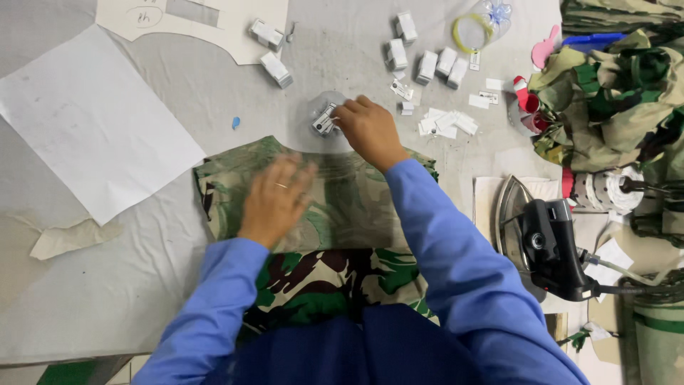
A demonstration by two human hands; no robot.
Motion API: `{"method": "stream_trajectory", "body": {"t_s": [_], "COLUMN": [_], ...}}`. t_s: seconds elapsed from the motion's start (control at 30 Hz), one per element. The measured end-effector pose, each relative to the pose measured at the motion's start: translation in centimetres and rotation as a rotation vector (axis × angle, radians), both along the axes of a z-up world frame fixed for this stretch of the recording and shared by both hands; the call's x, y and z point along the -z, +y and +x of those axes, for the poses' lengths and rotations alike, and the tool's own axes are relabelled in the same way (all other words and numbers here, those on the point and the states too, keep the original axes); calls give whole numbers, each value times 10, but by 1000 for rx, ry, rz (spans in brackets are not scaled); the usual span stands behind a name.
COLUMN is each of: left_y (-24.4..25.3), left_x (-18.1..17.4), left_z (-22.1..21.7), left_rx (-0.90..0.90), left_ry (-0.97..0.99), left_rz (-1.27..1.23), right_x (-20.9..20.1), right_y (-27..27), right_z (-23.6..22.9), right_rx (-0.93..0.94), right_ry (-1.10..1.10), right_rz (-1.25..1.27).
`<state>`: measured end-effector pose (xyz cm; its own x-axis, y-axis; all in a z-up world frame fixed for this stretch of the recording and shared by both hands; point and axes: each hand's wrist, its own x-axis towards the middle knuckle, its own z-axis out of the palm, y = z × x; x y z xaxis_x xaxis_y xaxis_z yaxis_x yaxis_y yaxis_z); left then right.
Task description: The person irons a camouflage t-shirt on a table, repeatedly placing small white labels on the garment and pressing them with an iron. The person also writes on a piece of paper with a pencil and handles various small white boxes and papers on the table.
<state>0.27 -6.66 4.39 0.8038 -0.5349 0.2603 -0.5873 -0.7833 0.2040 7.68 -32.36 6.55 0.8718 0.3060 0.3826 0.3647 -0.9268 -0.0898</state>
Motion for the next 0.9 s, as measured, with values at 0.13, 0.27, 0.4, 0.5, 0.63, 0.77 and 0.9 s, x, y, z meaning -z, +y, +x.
{"method": "stream_trajectory", "body": {"t_s": [0.13,0.27,0.4,0.5,0.63,0.77,0.9], "left_y": [0,20,18,17,13,11,10], "left_x": [14,12,18,51,75,46,27], "left_z": [-14,-12,-11,-11,-11,-9,-9], "left_rx": [76,-215,-254,-261,-177,-200,-176], "left_ry": [445,389,314,118,2,13,80], "left_rz": [139,96,88,76,74,89,59], "right_x": [27,29,35,33,10,-4,-18], "right_y": [17,12,9,8,17,18,47], "right_z": [47,42,37,34,25,-2,-81], "right_rx": [-159,-212,-220,-208,-136,-40,-56], "right_ry": [308,290,157,156,196,151,167], "right_rz": [-380,-384,-253,-197,-81,81,235]}}
